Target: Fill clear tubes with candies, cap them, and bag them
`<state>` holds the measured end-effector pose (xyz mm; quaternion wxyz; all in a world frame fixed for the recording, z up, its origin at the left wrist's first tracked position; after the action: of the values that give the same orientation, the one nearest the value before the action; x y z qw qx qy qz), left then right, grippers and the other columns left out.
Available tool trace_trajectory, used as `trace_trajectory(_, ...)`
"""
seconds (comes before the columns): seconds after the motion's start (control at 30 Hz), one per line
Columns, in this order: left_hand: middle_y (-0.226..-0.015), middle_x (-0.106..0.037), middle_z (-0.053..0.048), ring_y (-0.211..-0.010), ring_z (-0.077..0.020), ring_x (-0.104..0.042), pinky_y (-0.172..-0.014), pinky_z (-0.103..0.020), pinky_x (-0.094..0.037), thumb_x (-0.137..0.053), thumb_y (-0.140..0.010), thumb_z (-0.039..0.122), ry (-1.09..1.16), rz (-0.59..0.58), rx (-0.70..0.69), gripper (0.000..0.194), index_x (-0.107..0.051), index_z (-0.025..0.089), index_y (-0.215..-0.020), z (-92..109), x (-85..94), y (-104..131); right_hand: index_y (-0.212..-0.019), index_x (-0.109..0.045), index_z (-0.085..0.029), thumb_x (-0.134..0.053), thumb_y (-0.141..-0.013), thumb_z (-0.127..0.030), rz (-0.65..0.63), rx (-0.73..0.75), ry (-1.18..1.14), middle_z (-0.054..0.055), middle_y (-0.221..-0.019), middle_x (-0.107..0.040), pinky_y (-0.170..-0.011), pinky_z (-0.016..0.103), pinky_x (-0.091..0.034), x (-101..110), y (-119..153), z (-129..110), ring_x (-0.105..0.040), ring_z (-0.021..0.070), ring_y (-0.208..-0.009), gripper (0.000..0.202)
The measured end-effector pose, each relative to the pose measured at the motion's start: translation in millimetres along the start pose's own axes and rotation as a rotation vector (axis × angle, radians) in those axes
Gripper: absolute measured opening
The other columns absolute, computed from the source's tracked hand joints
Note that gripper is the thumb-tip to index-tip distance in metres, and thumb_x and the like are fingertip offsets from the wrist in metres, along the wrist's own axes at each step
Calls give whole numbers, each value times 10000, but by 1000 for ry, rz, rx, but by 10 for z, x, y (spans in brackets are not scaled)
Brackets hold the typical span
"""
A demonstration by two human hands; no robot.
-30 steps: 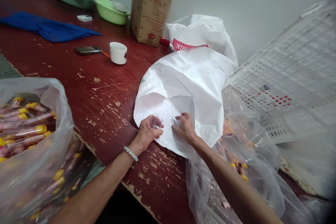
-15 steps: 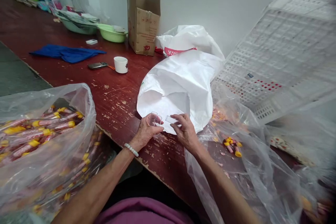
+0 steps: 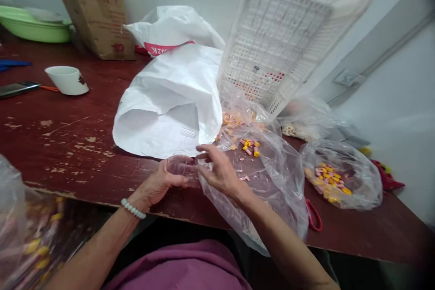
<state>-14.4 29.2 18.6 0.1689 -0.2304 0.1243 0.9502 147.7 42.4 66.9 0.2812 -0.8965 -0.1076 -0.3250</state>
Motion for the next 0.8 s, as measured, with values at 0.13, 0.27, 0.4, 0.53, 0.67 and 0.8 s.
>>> trace_trajectory(0.13,-865,-666,-39,-716,-150,-603,-626,-268,-532,-773,-516,58,69,71,73,527,-654,157,-1019,-77,0,-17,-943,-632,-155,-436,-834,-105,112,-462,469,70,-949,-656,-841,289,-457,678,200,868,-600,165,-902,230)
trace_trajectory(0.27,-877,-664,-36,-718,-152,-603,-634,-270,-519,-772,-514,73,68,99,65,493,-664,165,-986,-108,-50,-34,-1022,-643,-118,-480,-824,-133,120,-578,584,145,-1111,-623,-939,360,-406,1005,254,1495,-557,223,-1040,257)
trace_trajectory(0.4,-900,-674,-46,-693,-152,-590,-558,-248,-480,-760,-503,98,-44,133,24,496,-632,173,-977,-122,-119,-99,-1023,-655,-139,-558,-781,-146,87,-580,595,134,-1054,-647,-953,376,-395,960,167,1694,-554,241,-1057,260)
trace_trajectory(0.53,-815,-659,-29,-692,-137,-583,-608,-231,-460,-740,-508,83,-154,120,-57,480,-608,155,-963,-76,-182,-137,-1000,-624,-109,-511,-818,-185,97,-602,538,132,-944,-660,-837,357,-457,884,122,1530,-611,217,-894,227)
trace_trajectory(0.67,-830,-638,-32,-716,-134,-577,-654,-232,-453,-714,-529,89,-274,47,-122,471,-599,142,-984,-67,-291,-138,-1017,-557,-159,-527,-856,-408,269,-518,-43,45,-856,-647,-648,267,-484,699,176,920,-605,147,-722,297)
trace_trajectory(0.8,-838,-630,-39,-752,-144,-572,-680,-232,-447,-691,-559,92,-349,-11,-151,437,-608,137,-986,-88,-444,-102,-889,-568,-190,-649,-797,-396,308,-341,-444,10,-802,-625,-660,254,-482,411,250,205,-586,125,-709,240)
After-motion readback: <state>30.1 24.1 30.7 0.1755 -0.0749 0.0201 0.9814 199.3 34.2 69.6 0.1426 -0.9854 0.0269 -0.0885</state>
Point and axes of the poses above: each hand's wrist, its own y-axis away from the middle knuckle, its own x-axis out of the back of the hand, z = x × y, the point moved 4 cm from there along -y, towards the middle knuckle
